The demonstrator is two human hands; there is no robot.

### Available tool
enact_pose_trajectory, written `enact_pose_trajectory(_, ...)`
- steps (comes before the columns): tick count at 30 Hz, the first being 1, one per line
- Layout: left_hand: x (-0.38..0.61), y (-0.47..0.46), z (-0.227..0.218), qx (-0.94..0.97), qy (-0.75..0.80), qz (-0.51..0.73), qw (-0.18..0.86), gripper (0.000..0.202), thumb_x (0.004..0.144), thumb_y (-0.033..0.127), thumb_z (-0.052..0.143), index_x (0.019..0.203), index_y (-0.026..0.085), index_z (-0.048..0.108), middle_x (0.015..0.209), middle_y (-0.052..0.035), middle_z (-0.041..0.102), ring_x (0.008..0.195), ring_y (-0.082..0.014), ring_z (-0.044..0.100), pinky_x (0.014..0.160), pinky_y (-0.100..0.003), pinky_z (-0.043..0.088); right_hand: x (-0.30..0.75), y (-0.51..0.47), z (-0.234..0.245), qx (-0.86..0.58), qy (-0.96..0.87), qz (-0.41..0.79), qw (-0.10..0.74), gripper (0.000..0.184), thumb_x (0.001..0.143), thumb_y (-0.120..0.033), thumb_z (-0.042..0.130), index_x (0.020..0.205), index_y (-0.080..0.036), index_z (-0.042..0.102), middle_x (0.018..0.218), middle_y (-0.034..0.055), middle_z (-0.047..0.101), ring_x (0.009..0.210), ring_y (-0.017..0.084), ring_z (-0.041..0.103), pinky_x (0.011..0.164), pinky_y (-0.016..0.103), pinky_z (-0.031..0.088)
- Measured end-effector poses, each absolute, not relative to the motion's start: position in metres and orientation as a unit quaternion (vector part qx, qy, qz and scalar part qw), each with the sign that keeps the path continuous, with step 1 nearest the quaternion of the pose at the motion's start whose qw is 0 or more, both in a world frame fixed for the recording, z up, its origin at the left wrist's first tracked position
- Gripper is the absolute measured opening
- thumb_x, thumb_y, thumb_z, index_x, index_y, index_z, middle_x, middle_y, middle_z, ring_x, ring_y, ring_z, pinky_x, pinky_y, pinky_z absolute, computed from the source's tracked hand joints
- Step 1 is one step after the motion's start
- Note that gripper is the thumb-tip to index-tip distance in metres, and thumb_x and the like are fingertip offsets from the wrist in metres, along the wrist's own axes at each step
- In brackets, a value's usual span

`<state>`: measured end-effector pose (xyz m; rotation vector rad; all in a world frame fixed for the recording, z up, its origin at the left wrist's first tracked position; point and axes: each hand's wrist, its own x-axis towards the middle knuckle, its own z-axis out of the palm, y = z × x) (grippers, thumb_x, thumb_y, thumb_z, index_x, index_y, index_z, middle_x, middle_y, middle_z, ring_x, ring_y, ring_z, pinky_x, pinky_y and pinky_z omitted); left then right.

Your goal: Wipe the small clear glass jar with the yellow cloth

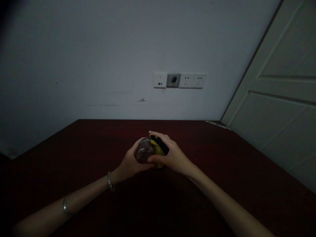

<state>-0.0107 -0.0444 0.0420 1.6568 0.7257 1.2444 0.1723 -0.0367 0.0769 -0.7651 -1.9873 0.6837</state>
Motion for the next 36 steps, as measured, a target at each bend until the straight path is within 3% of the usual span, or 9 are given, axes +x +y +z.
enact_pose_trajectory(4,-0.011,-0.046,0.04,0.714,0.3,0.483,0.409,0.082,0.058,0.024,0.081,0.126,0.017,0.037,0.121,-0.0138,0.058,0.108,-0.0276,0.059,0.091,-0.042,0.051,0.176,-0.037,0.079,-0.325,-0.805,0.239,0.435,0.043,0.082,-0.032,0.062,0.124,-0.027,0.052,0.122,0.0085,0.058,0.111,0.024,0.056,0.097,0.049,0.044)
enact_pose_trajectory(7,-0.012,-0.044,0.037,0.729,0.298,0.475,0.392,0.084,0.058,0.025,0.082,0.128,0.017,0.036,0.124,-0.0144,0.055,0.109,-0.0273,0.058,0.093,-0.041,0.05,0.177,-0.035,0.08,-0.331,-0.809,0.219,0.434,0.034,0.088,-0.031,0.054,0.122,-0.026,0.054,0.119,0.0077,0.061,0.109,0.022,0.058,0.094,0.046,0.047)
enact_pose_trajectory(12,-0.013,-0.043,0.038,0.753,0.31,0.468,0.344,0.081,0.06,0.027,0.08,0.128,0.018,0.038,0.127,-0.0142,0.054,0.109,-0.0273,0.058,0.094,-0.042,0.049,0.176,-0.035,0.081,-0.316,-0.831,0.153,0.432,0.035,0.091,-0.027,0.049,0.125,-0.023,0.053,0.129,0.0083,0.057,0.122,0.022,0.05,0.103,0.045,0.043)
enact_pose_trajectory(16,-0.011,-0.043,0.039,0.765,0.32,0.473,0.296,0.082,0.057,0.026,0.081,0.127,0.018,0.04,0.124,-0.0126,0.056,0.112,-0.0288,0.056,0.093,-0.043,0.049,0.173,-0.041,0.083,-0.278,-0.865,0.068,0.411,0.035,0.091,-0.021,0.048,0.126,-0.019,0.052,0.129,0.0096,0.057,0.122,0.021,0.051,0.102,0.043,0.044)
enact_pose_trajectory(25,-0.013,-0.038,0.026,0.769,0.333,0.475,0.27,0.076,0.061,0.026,0.079,0.125,0.019,0.039,0.12,-0.0106,0.058,0.11,-0.0263,0.058,0.092,-0.041,0.051,0.158,-0.067,0.094,-0.213,-0.931,-0.073,0.288,0.034,0.09,-0.016,0.049,0.124,-0.011,0.049,0.126,0.0143,0.058,0.123,0.022,0.05,0.102,0.041,0.045)
enact_pose_trajectory(32,-0.013,-0.038,0.028,0.773,0.326,0.483,0.248,0.085,0.057,0.028,0.081,0.13,0.018,0.038,0.125,-0.0123,0.056,0.113,-0.0279,0.056,0.095,-0.043,0.049,0.171,-0.056,0.101,-0.263,-0.904,-0.067,0.33,0.032,0.093,-0.02,0.043,0.123,-0.009,0.05,0.129,0.0173,0.056,0.121,0.023,0.052,0.1,0.041,0.047)
enact_pose_trajectory(36,-0.012,-0.039,0.03,0.78,0.334,0.477,0.231,0.089,0.054,0.029,0.082,0.131,0.016,0.039,0.128,-0.0148,0.053,0.117,-0.0309,0.052,0.1,-0.048,0.045,0.179,-0.044,0.097,-0.309,-0.895,-0.018,0.321,0.033,0.093,-0.021,0.045,0.124,-0.011,0.051,0.13,0.0147,0.056,0.12,0.021,0.053,0.101,0.039,0.047)
